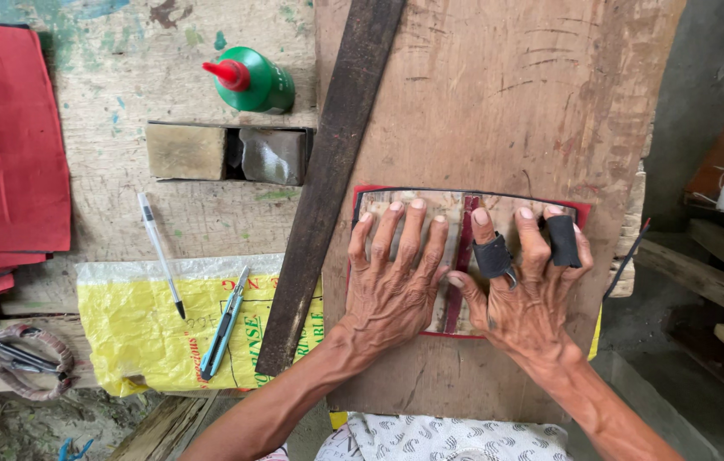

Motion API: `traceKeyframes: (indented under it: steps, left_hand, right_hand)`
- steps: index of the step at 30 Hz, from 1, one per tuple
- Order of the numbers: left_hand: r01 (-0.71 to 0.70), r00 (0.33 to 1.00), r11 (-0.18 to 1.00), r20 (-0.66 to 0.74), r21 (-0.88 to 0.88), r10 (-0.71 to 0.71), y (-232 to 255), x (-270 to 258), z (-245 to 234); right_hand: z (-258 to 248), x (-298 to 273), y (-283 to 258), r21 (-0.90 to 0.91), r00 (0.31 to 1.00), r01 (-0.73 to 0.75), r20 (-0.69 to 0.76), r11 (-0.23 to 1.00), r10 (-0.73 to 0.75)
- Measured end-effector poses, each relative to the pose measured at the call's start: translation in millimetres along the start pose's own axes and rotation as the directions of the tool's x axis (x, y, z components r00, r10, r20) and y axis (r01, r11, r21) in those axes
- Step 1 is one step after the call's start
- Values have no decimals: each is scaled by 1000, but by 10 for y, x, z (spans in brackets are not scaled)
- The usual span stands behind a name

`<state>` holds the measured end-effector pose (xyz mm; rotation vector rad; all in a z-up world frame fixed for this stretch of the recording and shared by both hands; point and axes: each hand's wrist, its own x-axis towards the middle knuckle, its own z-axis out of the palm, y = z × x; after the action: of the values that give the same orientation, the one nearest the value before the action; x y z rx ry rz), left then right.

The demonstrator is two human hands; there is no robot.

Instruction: The person uses a utility knife and a wooden ruler to cut a black material on a workbench. They then place a wooden template over the material, trace its outline with a marker, and continue cutting along the traced lines.

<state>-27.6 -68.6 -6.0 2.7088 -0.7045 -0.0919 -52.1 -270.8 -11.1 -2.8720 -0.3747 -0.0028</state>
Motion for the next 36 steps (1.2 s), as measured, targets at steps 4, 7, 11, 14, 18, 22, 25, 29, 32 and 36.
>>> traceKeyframes:
  steps: [4, 7, 11, 14, 18, 22, 25, 29, 32, 36]
  left_hand:
    - [-4, 1000, 1000, -18, -18, 4, 2, 43, -14]
    - [2, 999, 999, 38, -52, 0, 15, 61, -31]
    - [35, 998, 990, 54, -138, -27, 49, 122, -20]
    - [-46, 999, 996, 17, -72, 47, 61, 147, 19]
    - [-94, 995, 995, 25, 29, 93, 72, 124, 54]
    - [-114, 993, 990, 25, 81, 112, 69, 171, 60]
    - [-103, 995, 993, 24, 50, 102, 69, 156, 64]
    - [-98, 995, 995, -16, 9, 98, 59, 169, 69]
    - [-101, 994, 995, -40, -12, 100, 64, 160, 76]
    - [-108, 994, 994, -37, -22, 107, 100, 149, 37]
  right_hand:
    - [-20, 51, -32, -10, 1000, -18, 2, 1000, 19]
    - [-42, 68, -68, 13, 999, -35, 11, 999, 35]
    - [-83, 104, -97, 61, 998, -57, 8, 997, 56]
    - [-99, 131, -101, 97, 995, -83, 55, 992, 78]
    - [-115, 135, -91, 162, 993, -89, 88, 983, 75]
    - [-117, 161, -40, 173, 994, -74, 98, 982, 57]
    - [-51, 114, -90, 98, 997, -43, 75, 994, 35]
    - [29, 69, -139, 46, 999, -40, 26, 998, 39]
    - [43, 26, -120, 173, 996, -81, -32, 982, 87]
    - [29, -10, -99, 231, 989, -84, -96, 969, 109]
